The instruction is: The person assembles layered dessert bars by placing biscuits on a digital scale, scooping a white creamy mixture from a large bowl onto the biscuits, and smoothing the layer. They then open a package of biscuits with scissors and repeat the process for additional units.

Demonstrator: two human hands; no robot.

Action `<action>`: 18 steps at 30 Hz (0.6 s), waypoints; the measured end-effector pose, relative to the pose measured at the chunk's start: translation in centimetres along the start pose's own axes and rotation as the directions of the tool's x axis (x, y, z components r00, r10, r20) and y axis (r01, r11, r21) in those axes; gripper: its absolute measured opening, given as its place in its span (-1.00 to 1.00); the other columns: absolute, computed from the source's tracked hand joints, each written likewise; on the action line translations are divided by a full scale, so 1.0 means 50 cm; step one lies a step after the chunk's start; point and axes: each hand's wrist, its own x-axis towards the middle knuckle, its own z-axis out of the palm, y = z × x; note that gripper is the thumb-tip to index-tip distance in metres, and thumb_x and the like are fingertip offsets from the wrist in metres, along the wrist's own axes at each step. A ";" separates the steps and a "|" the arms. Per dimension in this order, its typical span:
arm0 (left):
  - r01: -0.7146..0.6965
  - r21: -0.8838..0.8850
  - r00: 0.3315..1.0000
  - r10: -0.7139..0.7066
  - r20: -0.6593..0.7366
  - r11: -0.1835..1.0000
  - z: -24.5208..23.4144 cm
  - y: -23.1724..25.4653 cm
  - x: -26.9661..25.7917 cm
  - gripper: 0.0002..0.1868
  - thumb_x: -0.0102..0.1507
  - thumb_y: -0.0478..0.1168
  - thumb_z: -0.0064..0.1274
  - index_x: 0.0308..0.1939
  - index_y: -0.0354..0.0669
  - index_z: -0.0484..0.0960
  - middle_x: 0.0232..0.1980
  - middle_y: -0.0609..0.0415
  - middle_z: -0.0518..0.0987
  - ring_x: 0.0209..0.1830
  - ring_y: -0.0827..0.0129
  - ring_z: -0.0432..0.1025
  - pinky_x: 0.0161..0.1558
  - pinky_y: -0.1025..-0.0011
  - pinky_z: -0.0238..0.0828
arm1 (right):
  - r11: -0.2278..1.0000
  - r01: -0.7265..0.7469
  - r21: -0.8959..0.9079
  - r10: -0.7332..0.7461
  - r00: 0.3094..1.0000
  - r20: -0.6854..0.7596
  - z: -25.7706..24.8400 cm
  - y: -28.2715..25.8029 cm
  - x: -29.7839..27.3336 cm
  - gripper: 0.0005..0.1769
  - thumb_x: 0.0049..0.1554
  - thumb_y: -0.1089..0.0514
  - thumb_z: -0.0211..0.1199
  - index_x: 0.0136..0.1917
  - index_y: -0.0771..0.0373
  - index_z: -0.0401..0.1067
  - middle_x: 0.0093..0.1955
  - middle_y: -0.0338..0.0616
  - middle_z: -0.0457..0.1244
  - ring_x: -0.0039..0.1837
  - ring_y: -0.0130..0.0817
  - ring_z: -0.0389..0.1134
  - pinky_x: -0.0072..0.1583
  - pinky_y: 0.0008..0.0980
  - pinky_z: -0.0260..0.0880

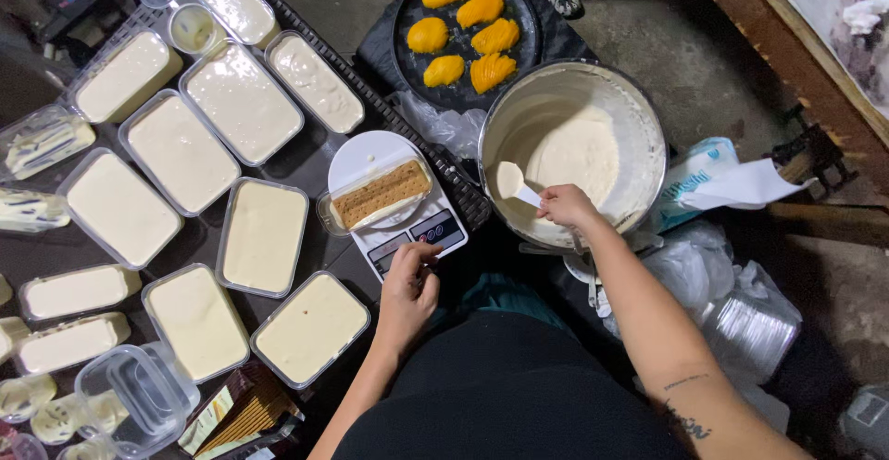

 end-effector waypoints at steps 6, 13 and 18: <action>-0.077 0.007 0.997 0.077 0.024 0.997 0.000 0.002 0.009 -0.70 0.17 -0.47 -0.10 -0.02 -0.25 0.53 -0.07 0.05 0.47 -0.13 0.38 0.46 -0.08 0.48 0.42 | 0.970 -0.078 0.232 0.054 0.993 0.109 -0.010 0.012 0.001 -0.81 0.21 0.28 0.07 0.01 0.33 0.49 -0.24 -0.15 0.33 -0.29 -0.52 0.21 -0.26 -0.50 0.25; -0.057 0.021 0.998 0.056 0.039 0.998 0.002 0.008 0.007 -0.69 0.17 -0.46 -0.11 -0.02 -0.24 0.54 -0.05 0.05 0.48 -0.13 0.38 0.46 -0.07 0.48 0.42 | 0.951 -0.028 0.307 -0.016 0.990 0.139 -0.025 0.006 -0.021 -0.79 0.22 0.29 0.05 0.04 0.33 0.48 -0.23 -0.19 0.33 -0.27 -0.53 0.21 -0.22 -0.53 0.25; -0.064 0.014 0.998 0.064 0.018 0.998 0.000 0.004 -0.001 -0.70 0.17 -0.47 -0.10 -0.03 -0.25 0.54 -0.07 0.06 0.48 -0.20 0.40 0.44 -0.12 0.50 0.41 | 0.959 0.032 0.283 -0.052 0.997 0.065 -0.045 0.006 -0.051 -0.79 0.22 0.27 0.06 0.05 0.35 0.48 -0.23 -0.21 0.33 -0.26 -0.54 0.22 -0.20 -0.54 0.27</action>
